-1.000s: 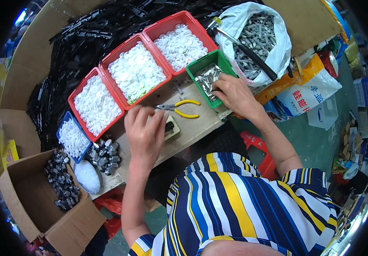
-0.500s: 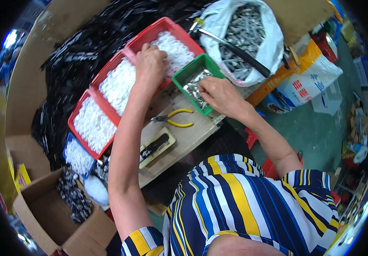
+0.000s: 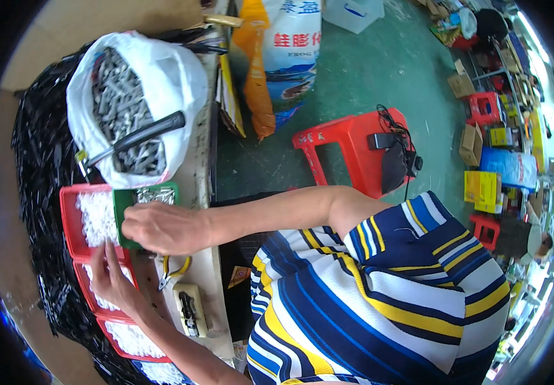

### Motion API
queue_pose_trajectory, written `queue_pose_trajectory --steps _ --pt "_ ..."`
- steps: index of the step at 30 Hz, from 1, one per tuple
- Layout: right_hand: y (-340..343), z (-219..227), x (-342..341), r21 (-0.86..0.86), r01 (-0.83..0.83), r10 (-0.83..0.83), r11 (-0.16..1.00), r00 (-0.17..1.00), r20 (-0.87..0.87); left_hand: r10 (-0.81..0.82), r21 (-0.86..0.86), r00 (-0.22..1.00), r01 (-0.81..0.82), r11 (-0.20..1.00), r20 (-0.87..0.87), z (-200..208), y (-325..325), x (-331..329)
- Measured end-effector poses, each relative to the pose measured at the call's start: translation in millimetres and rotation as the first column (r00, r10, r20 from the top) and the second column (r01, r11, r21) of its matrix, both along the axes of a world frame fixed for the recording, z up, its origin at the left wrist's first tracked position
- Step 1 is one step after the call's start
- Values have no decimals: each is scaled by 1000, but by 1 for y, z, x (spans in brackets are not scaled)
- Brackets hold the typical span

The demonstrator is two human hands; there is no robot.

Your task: The person assembles small metal locks at a workbench. They pick up metal lock bodies and white plastic components, insert the parts into a wooden jig, and use a hammer to secure them. The person then uses pliers to adjust the mechanism and places the finished locks into a cardboard box.

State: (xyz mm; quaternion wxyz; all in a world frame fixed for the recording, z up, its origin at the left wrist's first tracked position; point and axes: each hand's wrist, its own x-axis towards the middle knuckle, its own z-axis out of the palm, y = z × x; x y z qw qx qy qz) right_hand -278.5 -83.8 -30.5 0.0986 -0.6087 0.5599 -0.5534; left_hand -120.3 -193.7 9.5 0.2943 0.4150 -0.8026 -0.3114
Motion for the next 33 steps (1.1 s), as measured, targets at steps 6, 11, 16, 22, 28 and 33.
queue_pose_trajectory --steps 6,11,16,22,28,33 --pt "13 14 17 -62 -99 108 993 979 172 298 629 873 13 777 -386 -9 60 22" --pt "22 14 22 -93 -106 117 990 987 113 348 628 825 10 778 -444 -16 71 27" --pt "27 19 26 -87 -160 167 983 982 84 341 558 833 -47 828 -436 -2 85 30" --pt "27 21 31 -209 -77 103 975 988 116 370 503 831 -128 855 -416 -8 89 31" --pt "31 18 38 -99 -169 159 981 982 -106 330 316 881 -224 922 -338 -17 105 39" --pt "42 30 34 -15 -176 173 984 976 -133 150 -219 983 -171 961 -110 -7 118 35"
